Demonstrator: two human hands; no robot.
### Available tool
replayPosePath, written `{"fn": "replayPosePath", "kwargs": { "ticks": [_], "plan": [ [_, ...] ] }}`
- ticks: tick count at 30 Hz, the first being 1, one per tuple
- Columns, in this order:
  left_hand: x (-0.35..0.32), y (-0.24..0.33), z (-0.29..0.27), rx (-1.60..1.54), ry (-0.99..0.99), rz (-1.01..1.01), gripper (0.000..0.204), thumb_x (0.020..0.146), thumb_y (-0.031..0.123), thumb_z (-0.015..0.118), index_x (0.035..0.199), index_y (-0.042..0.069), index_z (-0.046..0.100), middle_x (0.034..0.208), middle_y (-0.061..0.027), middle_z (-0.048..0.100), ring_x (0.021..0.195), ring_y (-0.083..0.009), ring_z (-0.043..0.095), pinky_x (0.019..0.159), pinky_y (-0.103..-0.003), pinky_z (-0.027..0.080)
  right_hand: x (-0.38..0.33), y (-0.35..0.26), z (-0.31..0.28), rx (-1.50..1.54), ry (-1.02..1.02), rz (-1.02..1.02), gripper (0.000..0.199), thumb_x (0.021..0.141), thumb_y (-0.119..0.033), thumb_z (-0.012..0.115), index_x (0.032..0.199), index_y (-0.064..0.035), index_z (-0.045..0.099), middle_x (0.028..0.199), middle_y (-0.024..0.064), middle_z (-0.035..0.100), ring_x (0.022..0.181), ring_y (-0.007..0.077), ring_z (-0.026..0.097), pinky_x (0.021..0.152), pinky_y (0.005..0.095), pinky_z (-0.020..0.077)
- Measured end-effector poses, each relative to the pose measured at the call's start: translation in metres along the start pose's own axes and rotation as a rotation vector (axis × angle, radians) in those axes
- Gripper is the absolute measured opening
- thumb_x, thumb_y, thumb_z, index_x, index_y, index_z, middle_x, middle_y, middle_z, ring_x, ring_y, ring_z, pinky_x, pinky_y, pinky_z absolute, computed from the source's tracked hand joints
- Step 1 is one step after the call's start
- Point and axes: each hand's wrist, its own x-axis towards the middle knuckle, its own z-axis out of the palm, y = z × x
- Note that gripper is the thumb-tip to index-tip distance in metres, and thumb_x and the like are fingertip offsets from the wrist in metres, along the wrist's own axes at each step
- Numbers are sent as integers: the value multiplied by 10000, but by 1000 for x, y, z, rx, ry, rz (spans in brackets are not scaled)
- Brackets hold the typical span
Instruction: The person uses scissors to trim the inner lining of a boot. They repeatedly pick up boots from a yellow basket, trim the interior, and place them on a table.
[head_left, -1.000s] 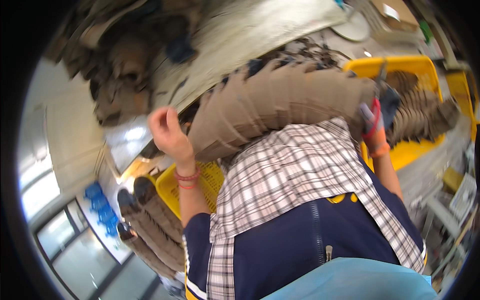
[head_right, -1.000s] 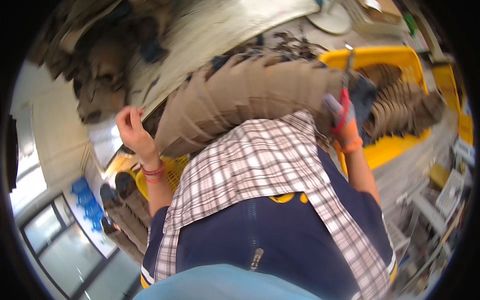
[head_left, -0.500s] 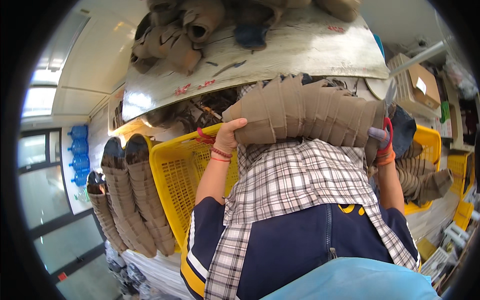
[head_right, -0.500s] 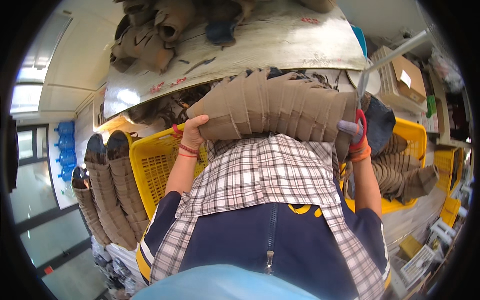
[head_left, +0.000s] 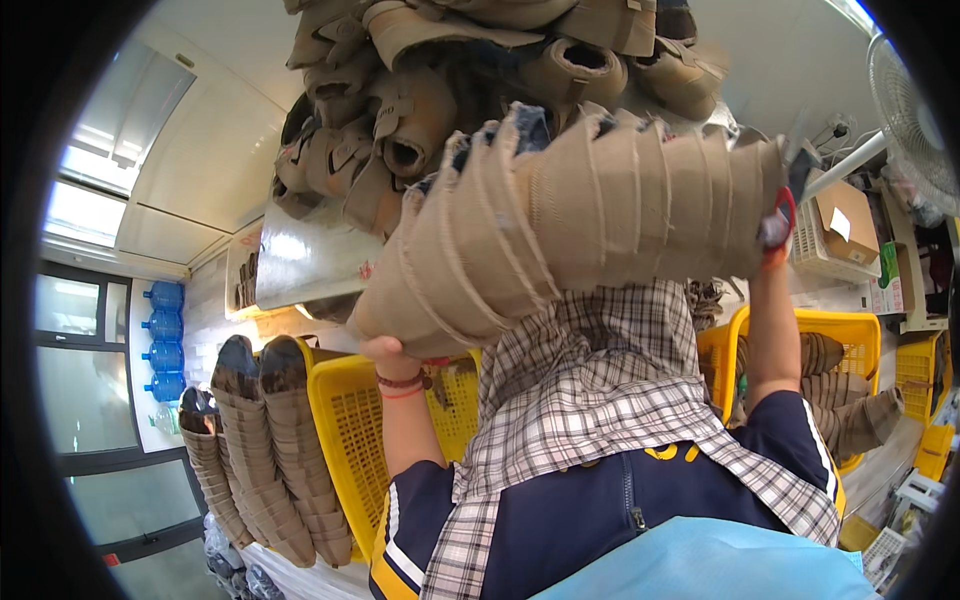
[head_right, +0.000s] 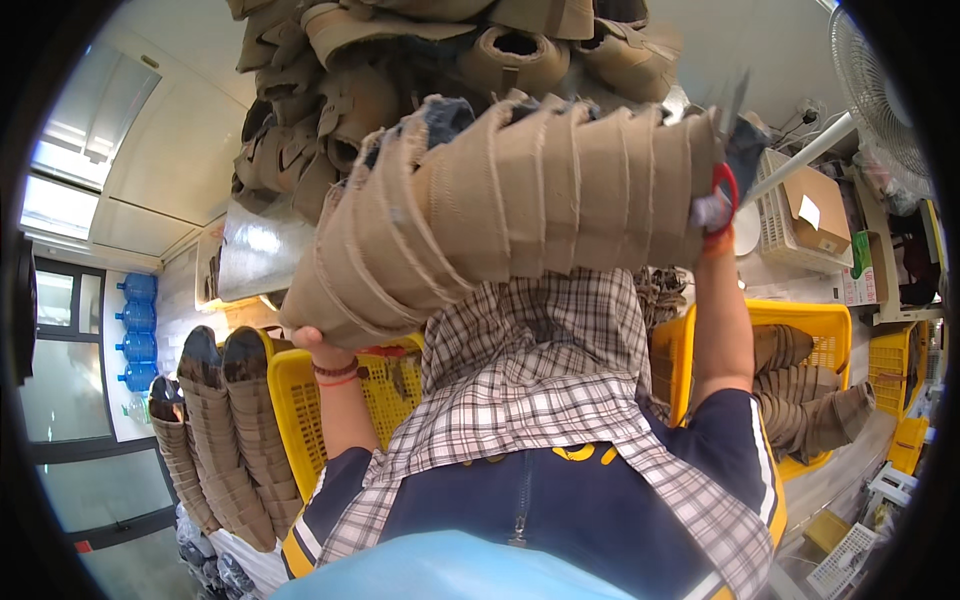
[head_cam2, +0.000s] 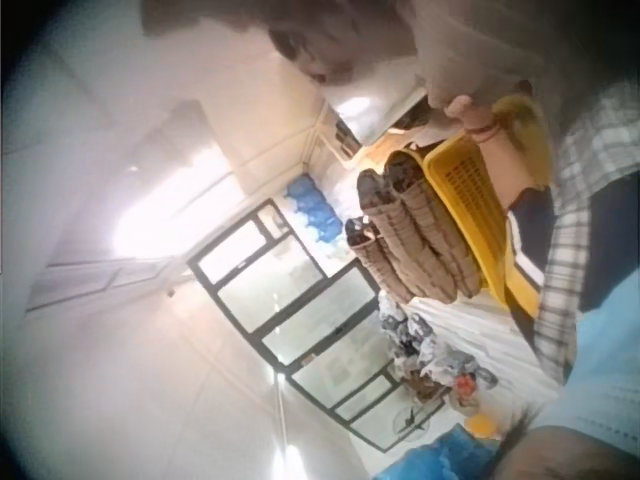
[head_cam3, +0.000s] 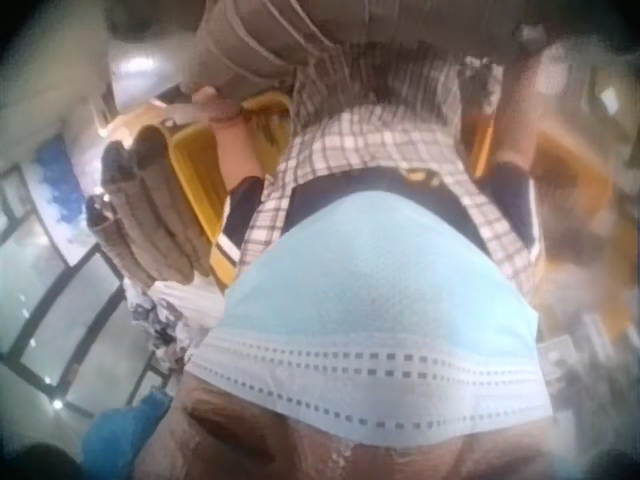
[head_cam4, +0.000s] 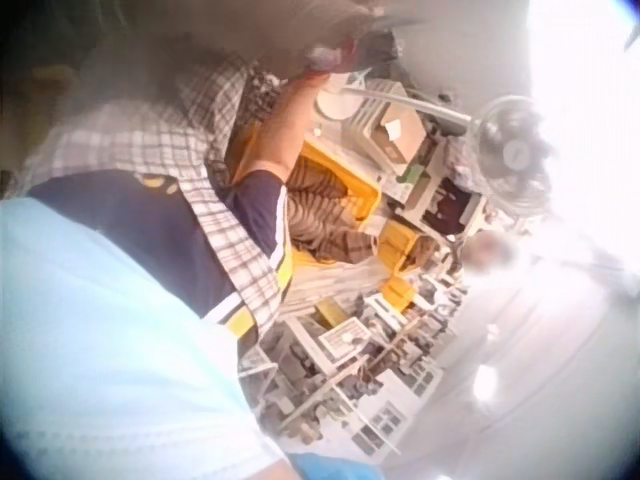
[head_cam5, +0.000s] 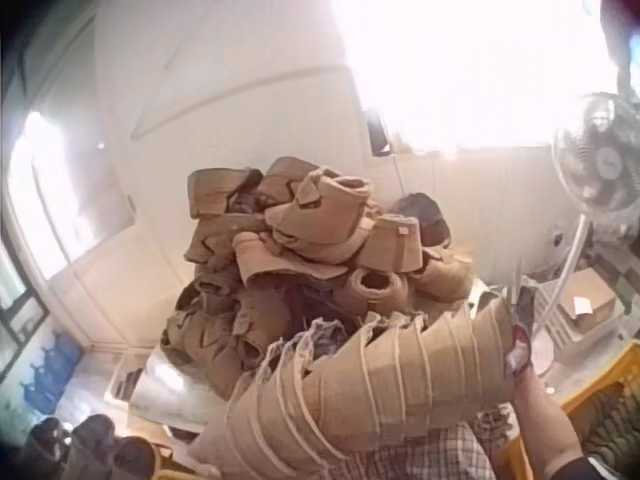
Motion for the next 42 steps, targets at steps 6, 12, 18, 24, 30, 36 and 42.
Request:
{"fn": "replayPosePath", "kwargs": {
  "ticks": [6,12,18,24,30,36,42],
  "plan": [
    [36,-42,-82,-6,228,-68,732,650,229,691,1288,0,415,1288,-130,481,1172,-315,464,1017,-447,368,14,42,3,-191,-62,-8,528,818,-261,608,1254,-7,451,1141,116,577,986,237,587,837,350,497],
    [14,-46,-70,167,297,-66,643,786,290,693,1295,6,421,1265,-122,500,1156,-295,474,997,-431,383,-19,42,2,-439,224,122,427,840,-281,600,1169,-26,504,1034,45,583,935,179,574,814,312,483],
    [2,-11,-78,558,802,27,282,880,266,596,988,6,574,1005,-65,574,892,-196,548,761,-327,450,-26,53,-60,-406,243,-138,453,948,-443,410,1199,-75,490,1202,35,524,1107,139,481,962,309,350],
    [108,31,3,1724,441,846,360,803,54,604,1156,66,529,1228,-165,455,1171,-317,405,987,-394,317,-39,24,-34,-453,553,-74,662,887,-578,434,1080,47,534,631,-6,523,476,72,444,429,187,339],
    [227,59,15,2037,-26,830,592,668,44,709,1203,244,555,1431,-216,246,1334,-389,211,1079,-469,200,-66,28,-13,-438,554,-40,614,898,-543,448,1072,40,534,624,-2,497,488,70,439,426,183,331],
    [255,107,11,1119,57,311,183,793,117,662,963,53,634,1151,-120,591,1088,-225,536,930,-344,420,-109,10,1,-575,628,-11,612,892,-519,482,1107,52,523,678,-14,491,530,55,422,454,192,331],
    [162,141,11,295,235,116,252,855,110,614,1094,56,557,1023,-47,619,946,-176,569,830,-376,465,-114,-14,47,-772,257,10,596,905,-522,428,1140,15,532,729,-13,472,613,69,418,591,226,372]
  ]
}}
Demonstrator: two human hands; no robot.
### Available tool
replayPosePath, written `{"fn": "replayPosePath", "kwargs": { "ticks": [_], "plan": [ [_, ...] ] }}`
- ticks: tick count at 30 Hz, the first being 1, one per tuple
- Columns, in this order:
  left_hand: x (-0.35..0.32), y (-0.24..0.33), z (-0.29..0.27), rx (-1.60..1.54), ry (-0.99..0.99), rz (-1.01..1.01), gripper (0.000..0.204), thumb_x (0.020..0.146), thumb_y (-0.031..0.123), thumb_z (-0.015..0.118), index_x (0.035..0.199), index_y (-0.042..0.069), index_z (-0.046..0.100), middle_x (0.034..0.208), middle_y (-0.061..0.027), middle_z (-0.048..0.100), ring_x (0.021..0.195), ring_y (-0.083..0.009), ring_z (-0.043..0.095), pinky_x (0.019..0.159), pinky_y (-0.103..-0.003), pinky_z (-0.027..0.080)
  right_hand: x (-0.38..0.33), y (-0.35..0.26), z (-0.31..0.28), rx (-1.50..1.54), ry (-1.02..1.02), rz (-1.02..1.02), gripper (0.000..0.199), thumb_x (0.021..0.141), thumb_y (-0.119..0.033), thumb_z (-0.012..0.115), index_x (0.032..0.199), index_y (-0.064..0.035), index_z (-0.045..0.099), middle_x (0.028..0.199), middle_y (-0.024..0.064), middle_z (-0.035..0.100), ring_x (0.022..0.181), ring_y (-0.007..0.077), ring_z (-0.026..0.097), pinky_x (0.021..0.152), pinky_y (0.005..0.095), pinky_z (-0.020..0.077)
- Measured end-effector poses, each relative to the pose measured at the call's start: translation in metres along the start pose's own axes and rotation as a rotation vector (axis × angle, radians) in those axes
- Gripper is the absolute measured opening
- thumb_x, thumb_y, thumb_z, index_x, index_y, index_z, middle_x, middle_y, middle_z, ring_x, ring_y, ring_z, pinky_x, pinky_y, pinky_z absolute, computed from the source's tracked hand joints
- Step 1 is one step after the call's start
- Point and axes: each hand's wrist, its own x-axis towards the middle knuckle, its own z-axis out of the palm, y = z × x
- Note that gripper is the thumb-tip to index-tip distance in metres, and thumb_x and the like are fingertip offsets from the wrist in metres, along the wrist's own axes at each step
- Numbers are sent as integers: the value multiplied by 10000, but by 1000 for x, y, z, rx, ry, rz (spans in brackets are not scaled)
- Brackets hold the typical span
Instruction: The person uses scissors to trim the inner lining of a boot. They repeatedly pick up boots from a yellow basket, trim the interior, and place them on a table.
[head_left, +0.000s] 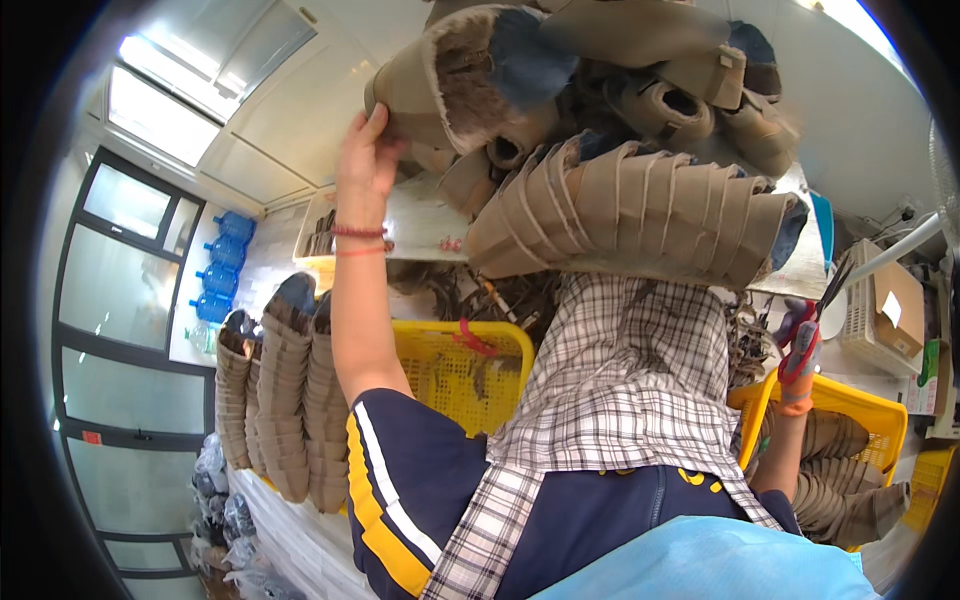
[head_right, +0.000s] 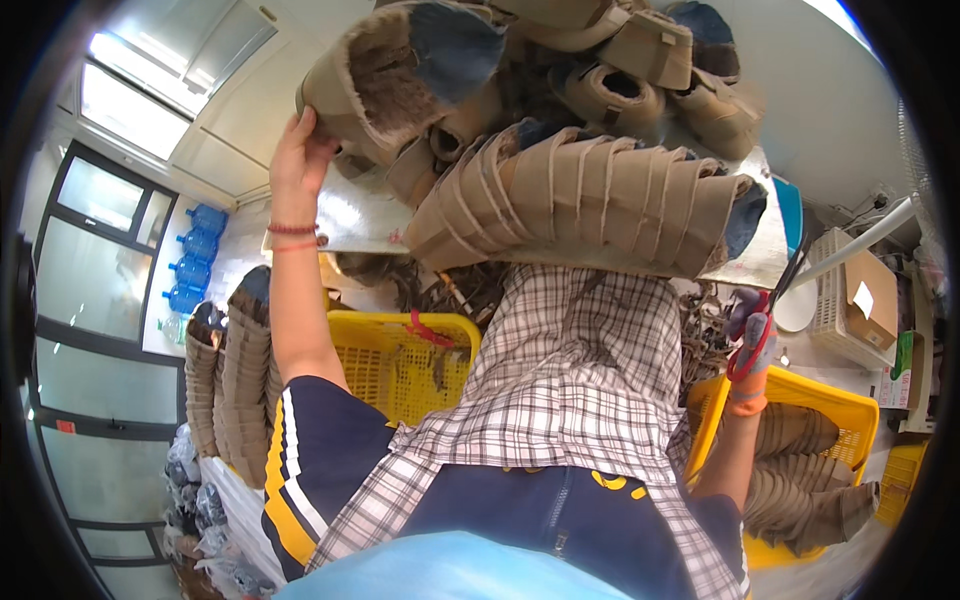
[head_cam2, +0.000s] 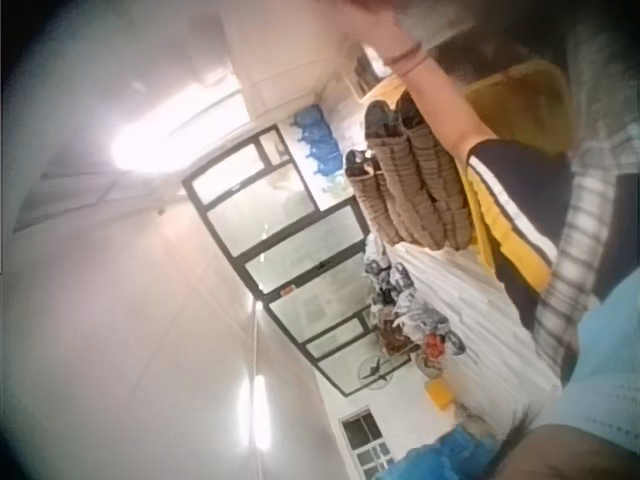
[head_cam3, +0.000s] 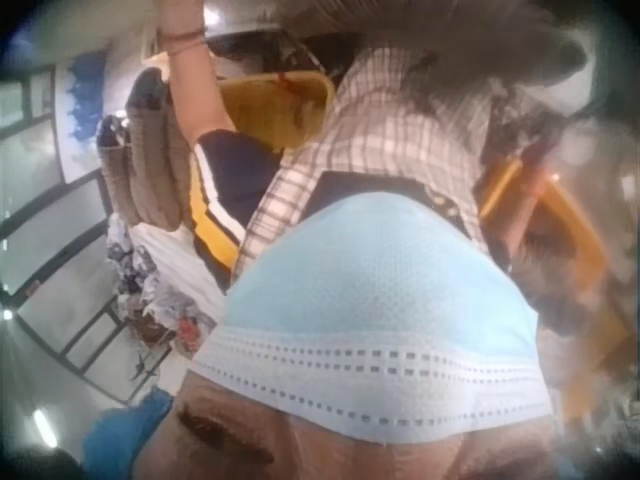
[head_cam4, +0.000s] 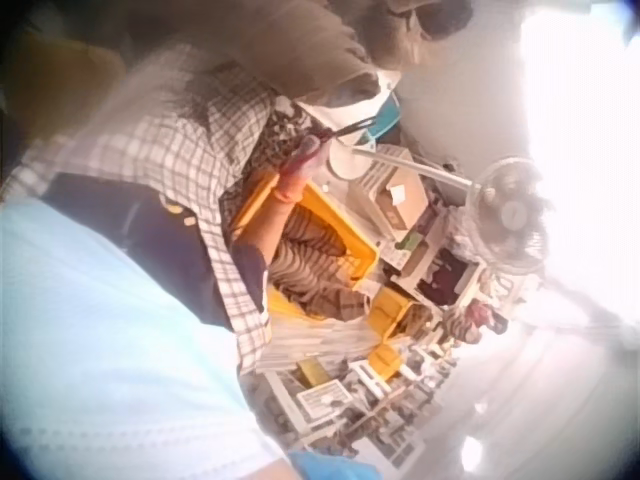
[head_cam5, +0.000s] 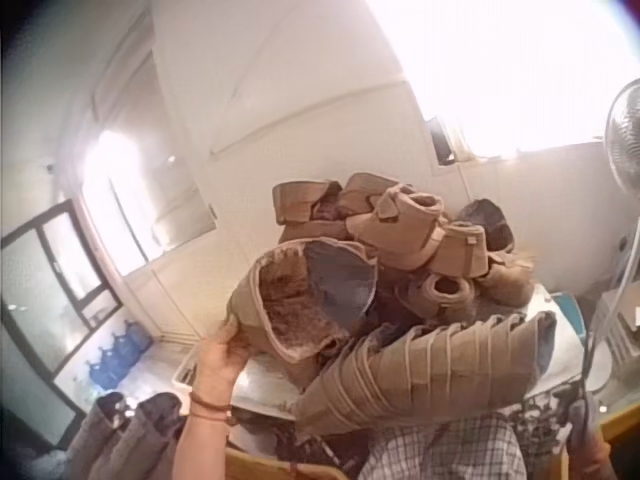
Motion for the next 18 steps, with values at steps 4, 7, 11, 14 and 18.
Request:
{"fn": "replayPosePath", "kwargs": {
  "ticks": [4,7,11,14,18],
  "plan": [
    [-85,-30,26,-308,187,-274,317,920,160,515,1215,48,486,1213,-113,535,1130,-287,487,972,-511,374,8,-43,41,-221,-99,-59,422,883,-281,520,1167,32,515,764,-5,477,725,79,457,746,227,401],
    [-143,-65,35,-437,253,-468,344,939,182,472,1259,57,451,1281,-125,490,1196,-304,442,1025,-514,331,10,-87,73,-542,-325,-139,376,783,-133,652,1118,-8,536,775,21,515,721,111,493,670,245,419],
    [-184,-134,31,-498,260,-641,355,937,180,478,1270,63,447,1288,-100,491,1205,-272,439,1021,-490,339,35,-91,116,-1005,-486,-525,322,688,-158,738,947,-76,566,833,104,603,724,275,585,627,327,467],
    [-203,-175,29,-508,297,-750,358,935,182,485,1273,69,452,1287,-86,493,1202,-261,443,1025,-478,338,44,-64,127,-1151,-513,-677,301,681,-223,727,910,-104,573,818,80,600,779,273,600,662,347,483],
    [-214,-190,34,-475,259,-771,373,926,183,504,1277,65,456,1291,-68,495,1193,-243,453,1023,-461,343,50,-46,146,-1429,-540,-708,301,694,-295,709,908,-121,591,810,58,596,800,241,602,697,340,487]
  ]
}}
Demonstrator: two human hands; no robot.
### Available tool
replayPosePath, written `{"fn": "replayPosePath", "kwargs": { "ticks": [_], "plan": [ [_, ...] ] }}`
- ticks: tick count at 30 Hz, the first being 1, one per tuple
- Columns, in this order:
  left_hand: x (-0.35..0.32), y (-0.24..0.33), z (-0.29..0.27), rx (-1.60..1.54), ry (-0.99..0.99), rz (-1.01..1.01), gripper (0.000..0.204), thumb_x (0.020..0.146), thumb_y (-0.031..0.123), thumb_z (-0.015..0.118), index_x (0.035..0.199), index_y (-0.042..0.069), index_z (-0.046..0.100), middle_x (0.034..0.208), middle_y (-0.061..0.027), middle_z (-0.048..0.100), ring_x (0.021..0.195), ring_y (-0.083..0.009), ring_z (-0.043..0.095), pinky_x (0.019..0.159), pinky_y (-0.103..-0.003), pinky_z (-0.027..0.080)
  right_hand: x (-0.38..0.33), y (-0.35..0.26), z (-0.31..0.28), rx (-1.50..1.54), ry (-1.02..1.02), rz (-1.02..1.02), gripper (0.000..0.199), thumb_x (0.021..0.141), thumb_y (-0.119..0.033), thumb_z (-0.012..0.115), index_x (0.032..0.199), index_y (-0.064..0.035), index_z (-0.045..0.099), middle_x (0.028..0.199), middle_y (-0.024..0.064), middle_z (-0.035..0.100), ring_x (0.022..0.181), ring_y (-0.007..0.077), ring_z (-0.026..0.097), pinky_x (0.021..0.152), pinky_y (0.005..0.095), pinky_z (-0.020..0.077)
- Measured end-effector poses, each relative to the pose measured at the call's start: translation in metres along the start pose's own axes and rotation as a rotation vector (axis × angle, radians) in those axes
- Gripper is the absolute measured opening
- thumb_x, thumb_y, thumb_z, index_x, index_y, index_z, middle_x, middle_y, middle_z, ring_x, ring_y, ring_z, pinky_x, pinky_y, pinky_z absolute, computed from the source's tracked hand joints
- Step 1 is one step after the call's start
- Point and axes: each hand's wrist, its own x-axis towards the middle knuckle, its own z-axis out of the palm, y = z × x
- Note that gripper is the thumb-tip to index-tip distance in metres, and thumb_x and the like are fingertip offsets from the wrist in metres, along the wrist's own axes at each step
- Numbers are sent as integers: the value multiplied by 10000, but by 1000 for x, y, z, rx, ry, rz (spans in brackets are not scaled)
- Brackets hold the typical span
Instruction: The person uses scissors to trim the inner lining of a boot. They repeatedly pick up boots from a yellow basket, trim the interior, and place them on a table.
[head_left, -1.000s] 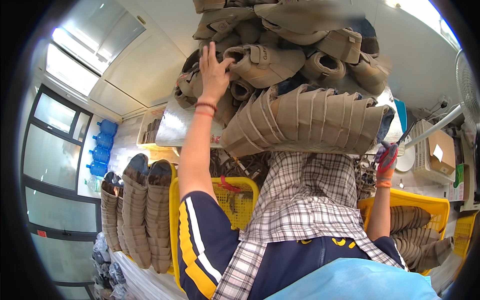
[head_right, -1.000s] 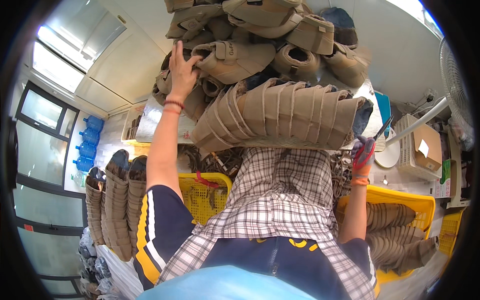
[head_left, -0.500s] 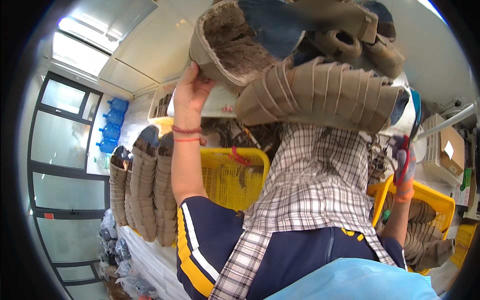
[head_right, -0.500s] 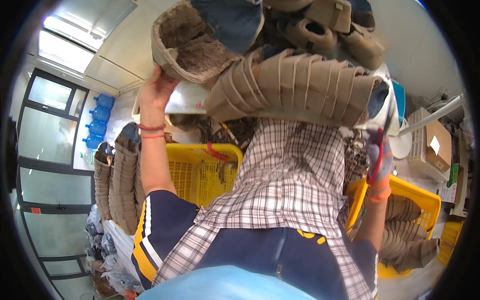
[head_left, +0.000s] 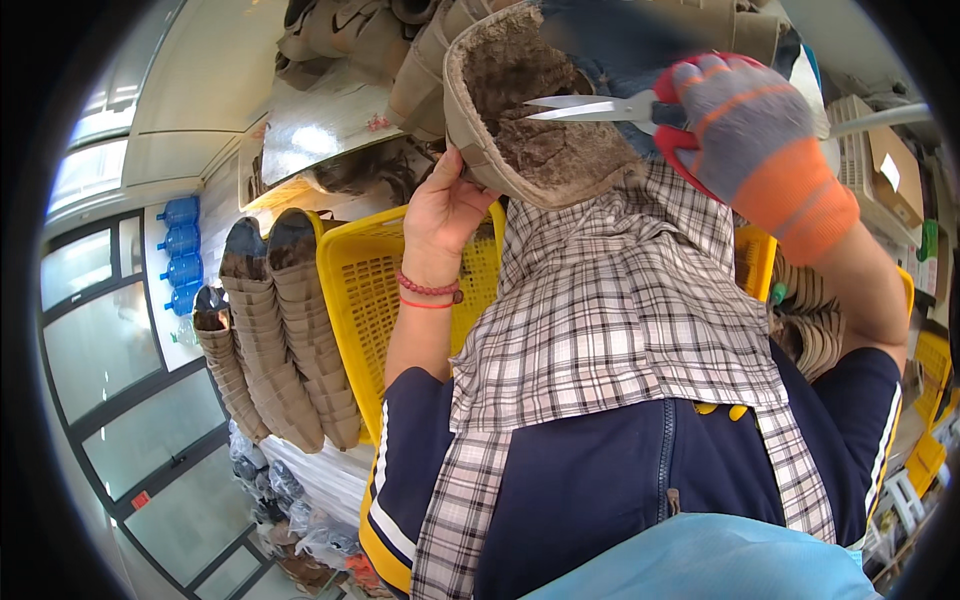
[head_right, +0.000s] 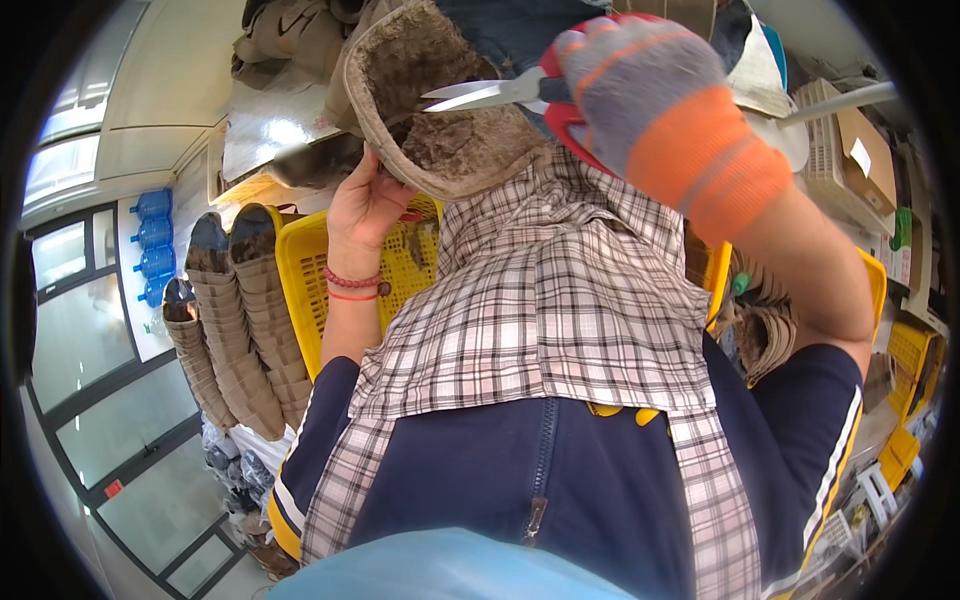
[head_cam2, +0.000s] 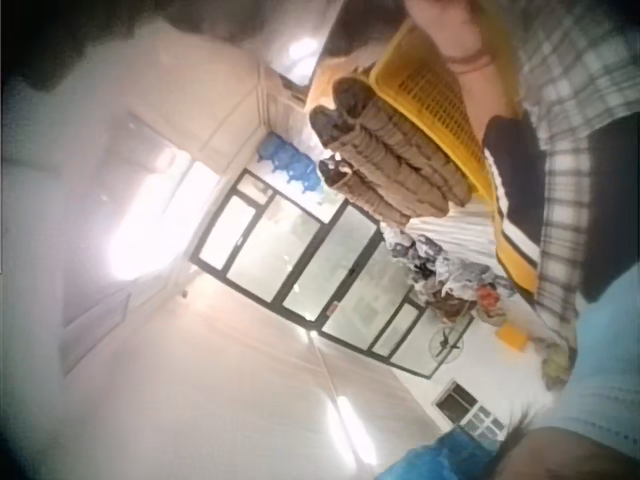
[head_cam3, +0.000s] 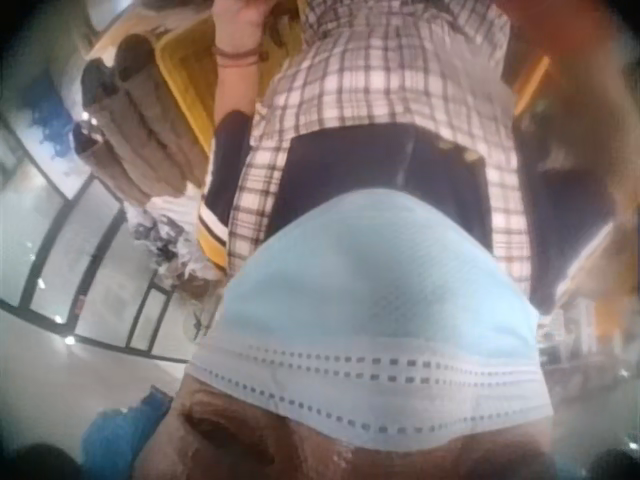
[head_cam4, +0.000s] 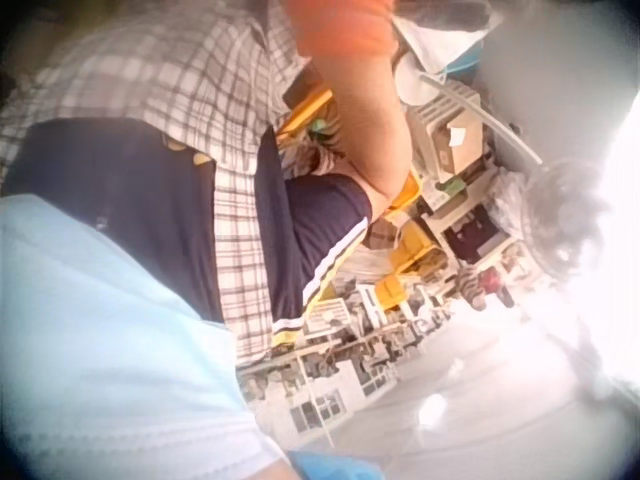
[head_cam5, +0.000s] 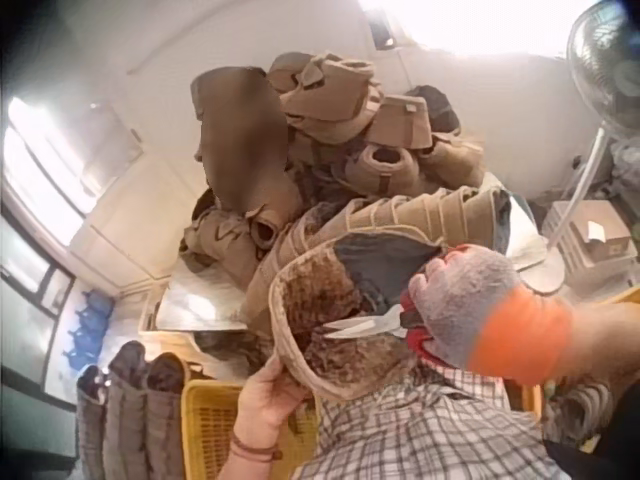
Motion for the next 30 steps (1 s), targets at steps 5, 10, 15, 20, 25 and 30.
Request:
{"fn": "replayPosePath", "kwargs": {
  "ticks": [5,10,15,20,25,30],
  "plan": [
    [9,-8,3,47,-71,-31,395,915,189,526,1281,60,452,1296,-61,493,1186,-232,461,1014,-451,352,25,-18,3,-125,-302,1,337,750,-342,681,1001,-132,603,845,45,606,795,210,614,719,317,494],
    [5,-13,1,56,-66,-5,397,912,187,531,1280,60,453,1290,-59,500,1179,-226,467,1002,-447,359,28,-21,15,-154,-356,-46,368,769,-368,667,1026,-116,594,856,47,615,803,201,620,698,327,502],
    [4,-14,0,80,-72,-8,402,914,189,526,1287,63,442,1284,-54,506,1177,-222,470,998,-445,358,26,-21,20,-193,-393,-38,389,778,-383,658,1028,-94,584,847,60,620,790,204,626,686,325,505],
    [5,-14,3,102,-114,-30,403,917,194,523,1288,66,437,1281,-55,507,1176,-221,471,994,-450,358,21,-15,20,-175,-433,25,399,781,-399,650,1025,-91,580,818,58,624,752,210,634,674,322,512],
    [-1,-11,4,74,-42,-59,393,921,178,514,1288,61,436,1296,-88,488,1195,-248,447,1024,-471,324,14,5,24,-302,-188,-49,421,782,-376,645,1080,-88,568,969,90,607,887,218,607,784,338,490],
    [-5,-9,-2,29,-89,-88,382,929,179,491,1271,16,444,1303,-129,477,1211,-274,435,1046,-466,310,19,13,9,-215,4,-240,215,685,-288,618,747,-83,596,702,38,560,715,215,557,700,310,434]
  ]
}}
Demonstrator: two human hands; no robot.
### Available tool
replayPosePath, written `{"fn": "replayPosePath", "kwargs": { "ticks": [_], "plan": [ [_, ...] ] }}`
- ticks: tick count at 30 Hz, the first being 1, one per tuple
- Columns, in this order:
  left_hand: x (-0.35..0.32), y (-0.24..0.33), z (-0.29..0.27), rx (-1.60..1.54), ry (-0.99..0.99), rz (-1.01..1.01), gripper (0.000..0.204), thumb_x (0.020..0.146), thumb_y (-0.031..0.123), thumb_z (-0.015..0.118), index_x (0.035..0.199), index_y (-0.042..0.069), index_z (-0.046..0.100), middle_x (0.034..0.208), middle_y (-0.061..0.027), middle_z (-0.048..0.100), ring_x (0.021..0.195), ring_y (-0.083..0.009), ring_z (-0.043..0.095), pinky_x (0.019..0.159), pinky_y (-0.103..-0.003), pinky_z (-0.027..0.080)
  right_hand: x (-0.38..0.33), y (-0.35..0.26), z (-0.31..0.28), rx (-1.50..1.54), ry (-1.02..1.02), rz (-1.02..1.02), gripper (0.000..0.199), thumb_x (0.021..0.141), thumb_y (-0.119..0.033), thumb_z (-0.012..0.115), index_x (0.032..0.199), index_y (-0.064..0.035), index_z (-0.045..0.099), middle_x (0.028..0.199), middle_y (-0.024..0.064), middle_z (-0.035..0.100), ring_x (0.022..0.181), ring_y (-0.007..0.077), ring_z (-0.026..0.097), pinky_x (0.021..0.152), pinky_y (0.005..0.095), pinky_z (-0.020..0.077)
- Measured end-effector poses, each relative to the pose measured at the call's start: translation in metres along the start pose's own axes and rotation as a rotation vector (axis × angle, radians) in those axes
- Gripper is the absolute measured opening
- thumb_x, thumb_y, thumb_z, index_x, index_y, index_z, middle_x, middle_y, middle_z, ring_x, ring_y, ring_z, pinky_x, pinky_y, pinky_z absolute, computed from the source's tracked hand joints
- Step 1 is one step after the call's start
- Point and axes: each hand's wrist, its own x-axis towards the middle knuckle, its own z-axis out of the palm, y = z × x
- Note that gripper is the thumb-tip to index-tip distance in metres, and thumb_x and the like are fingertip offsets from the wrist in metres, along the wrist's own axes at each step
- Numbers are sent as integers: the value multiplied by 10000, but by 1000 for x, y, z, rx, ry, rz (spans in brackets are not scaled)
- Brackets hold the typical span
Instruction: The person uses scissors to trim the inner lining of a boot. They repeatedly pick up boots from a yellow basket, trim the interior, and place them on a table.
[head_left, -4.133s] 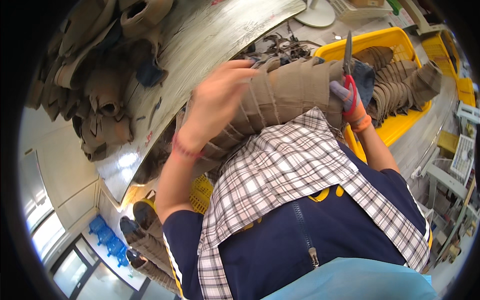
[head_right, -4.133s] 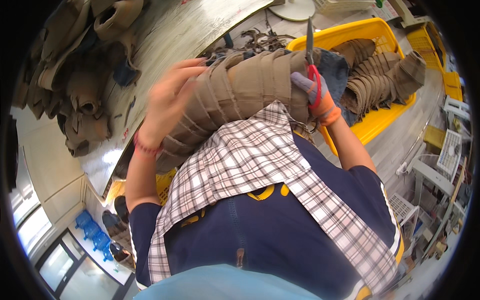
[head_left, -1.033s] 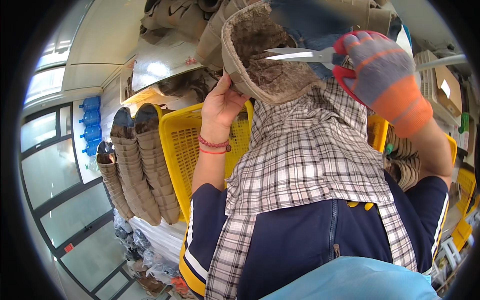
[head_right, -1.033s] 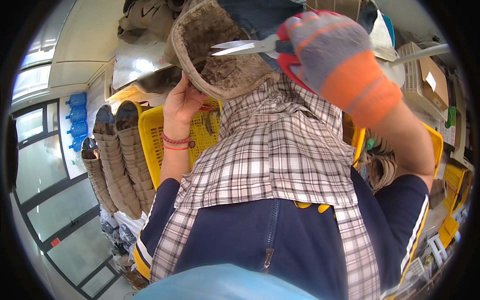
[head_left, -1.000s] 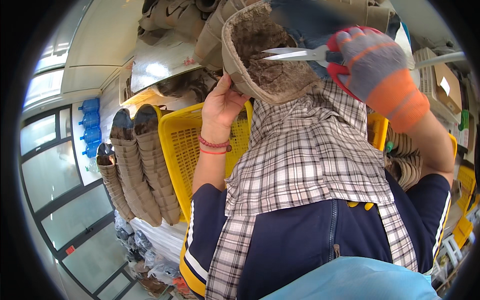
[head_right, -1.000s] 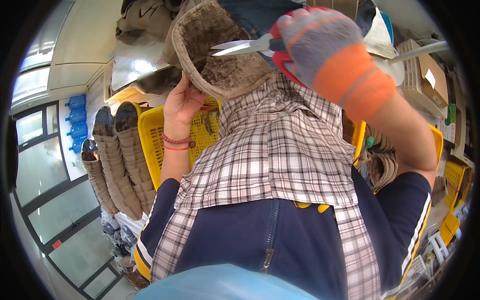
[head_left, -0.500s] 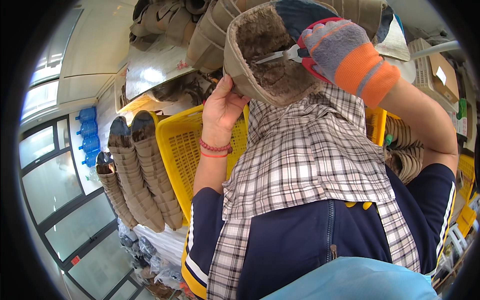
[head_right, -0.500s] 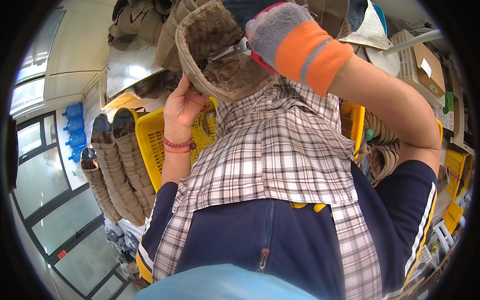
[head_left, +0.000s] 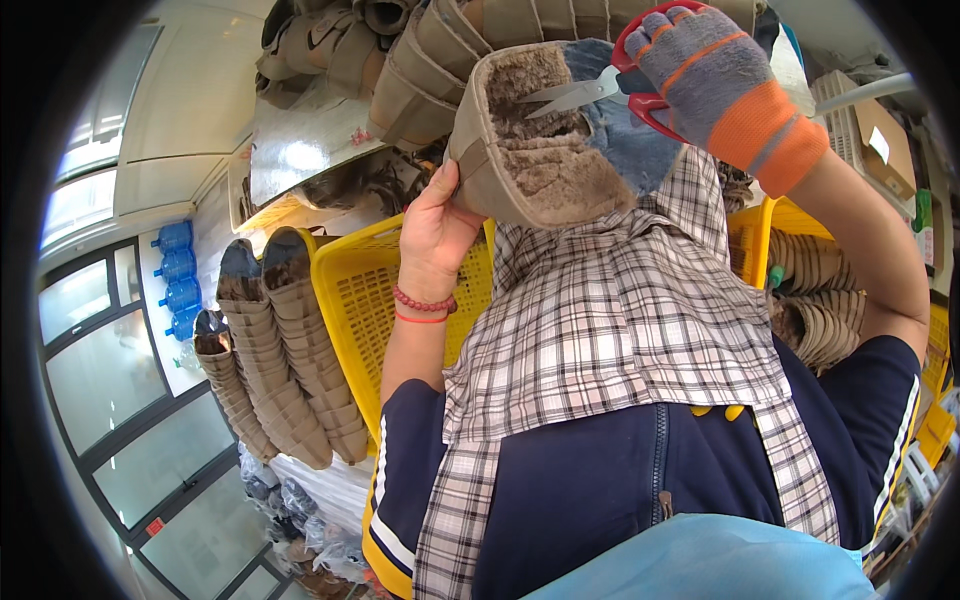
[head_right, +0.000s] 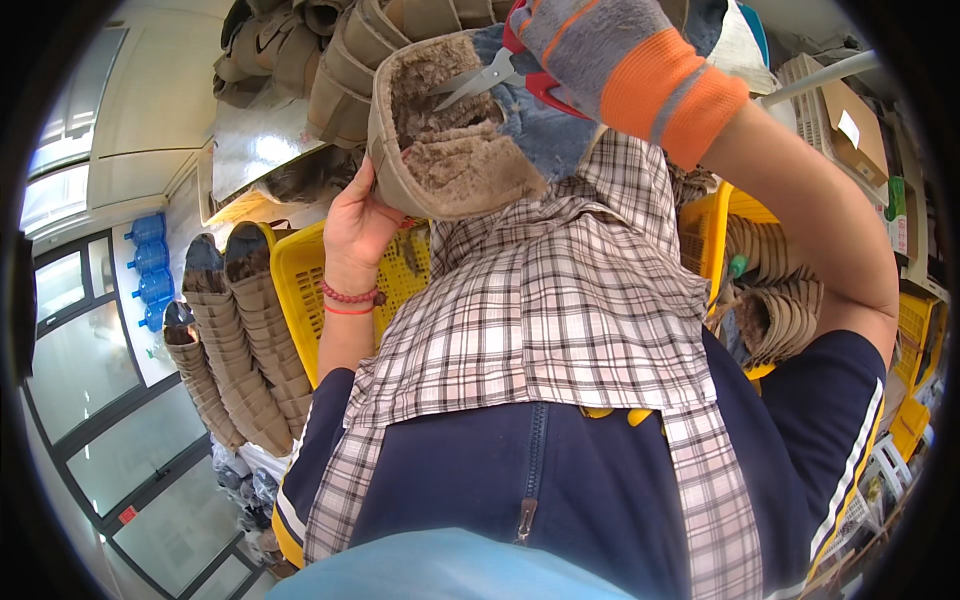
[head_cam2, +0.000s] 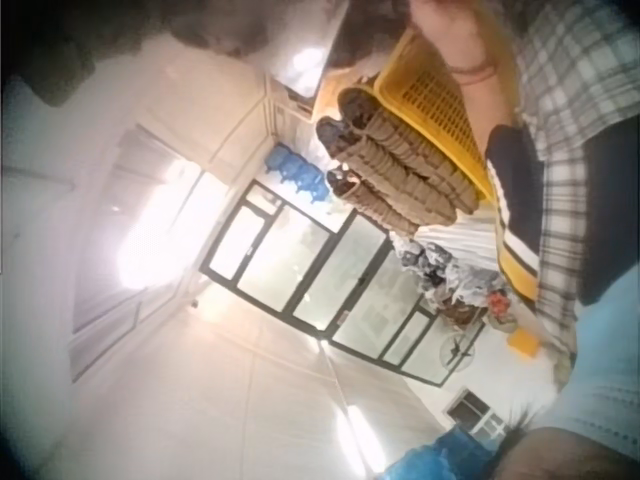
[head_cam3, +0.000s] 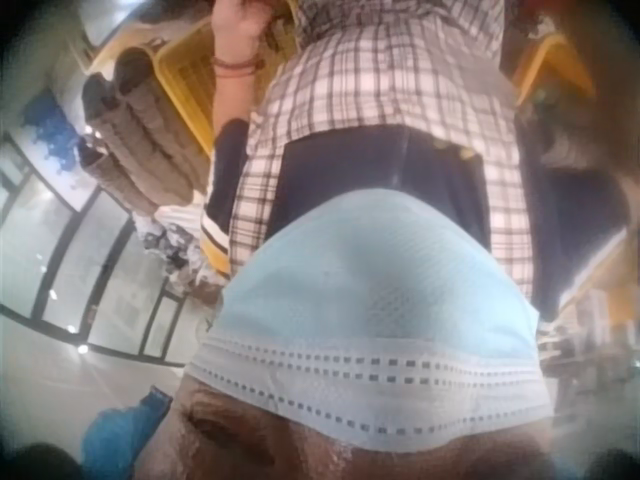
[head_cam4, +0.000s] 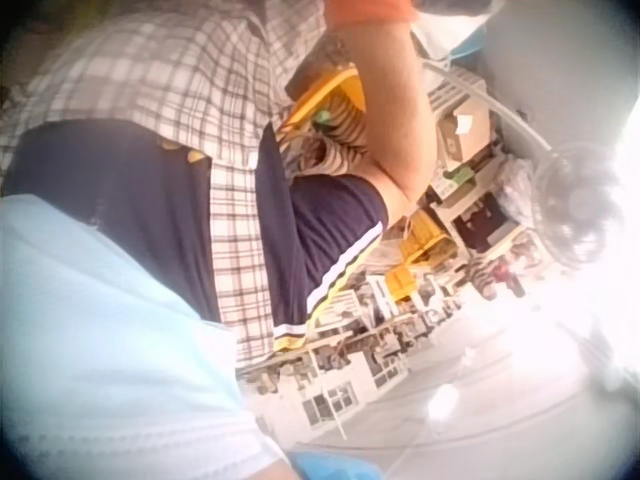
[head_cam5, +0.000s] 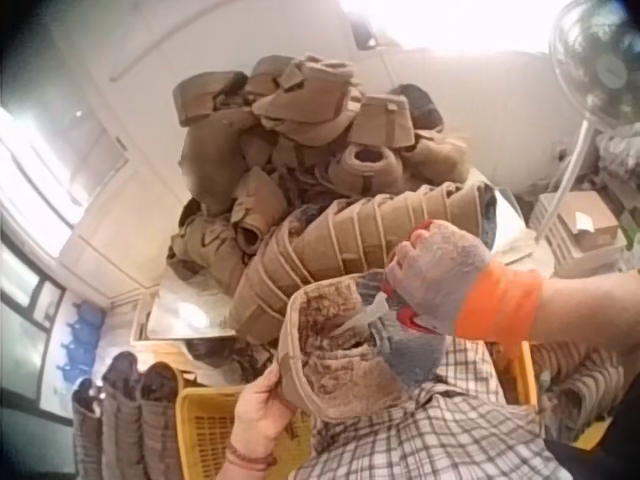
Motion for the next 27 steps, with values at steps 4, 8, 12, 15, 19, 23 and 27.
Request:
{"fn": "replayPosePath", "kwargs": {
  "ticks": [4,8,12,15,19,23,27],
  "plan": [
    [4,-6,-28,-191,-150,-100,355,940,156,432,1246,-21,465,1267,-166,506,1198,-283,458,1041,-445,335,-9,-8,22,10,-28,1,237,728,-275,607,869,-85,589,823,65,573,790,217,572,728,327,448],
    [2,-11,-26,-255,-220,-127,348,940,129,387,1235,-34,476,1225,-191,534,1170,-288,487,1031,-439,355,-16,-22,43,-49,-224,34,407,807,-346,614,1133,-109,557,1067,85,573,977,227,565,876,340,444],
    [0,-14,-22,-207,-123,-107,350,942,145,392,1227,-35,484,1214,-186,543,1160,-290,494,1028,-437,358,-22,-26,52,0,-264,28,357,822,-317,593,1124,-130,565,1052,69,580,963,216,566,860,332,446],
    [2,-14,-21,-172,-88,-103,349,942,151,397,1224,-33,488,1202,-181,553,1149,-287,501,1024,-431,361,-20,-26,47,-53,-274,7,336,818,-295,597,1115,-142,569,1030,58,585,948,207,572,834,327,452],
    [3,-14,-18,-144,-55,-101,342,938,142,415,1225,-28,489,1178,-171,568,1117,-275,524,1012,-411,376,-13,-28,41,-87,-295,-2,324,793,-276,620,1086,-140,590,986,52,592,928,205,579,809,315,459],
    [3,-15,-9,-125,-49,-113,331,937,135,428,1215,-30,496,1154,-164,582,1086,-263,544,1000,-397,389,-9,-25,37,-111,-329,-28,312,767,-245,645,1054,-129,607,961,50,601,917,206,586,798,308,464],
    [3,-16,-7,-115,-19,-113,328,940,145,432,1207,-33,500,1149,-163,585,1075,-265,550,996,-400,394,-7,-28,33,-147,-328,-66,342,731,-235,681,1042,-113,607,951,45,609,898,198,593,794,316,464]
  ]
}}
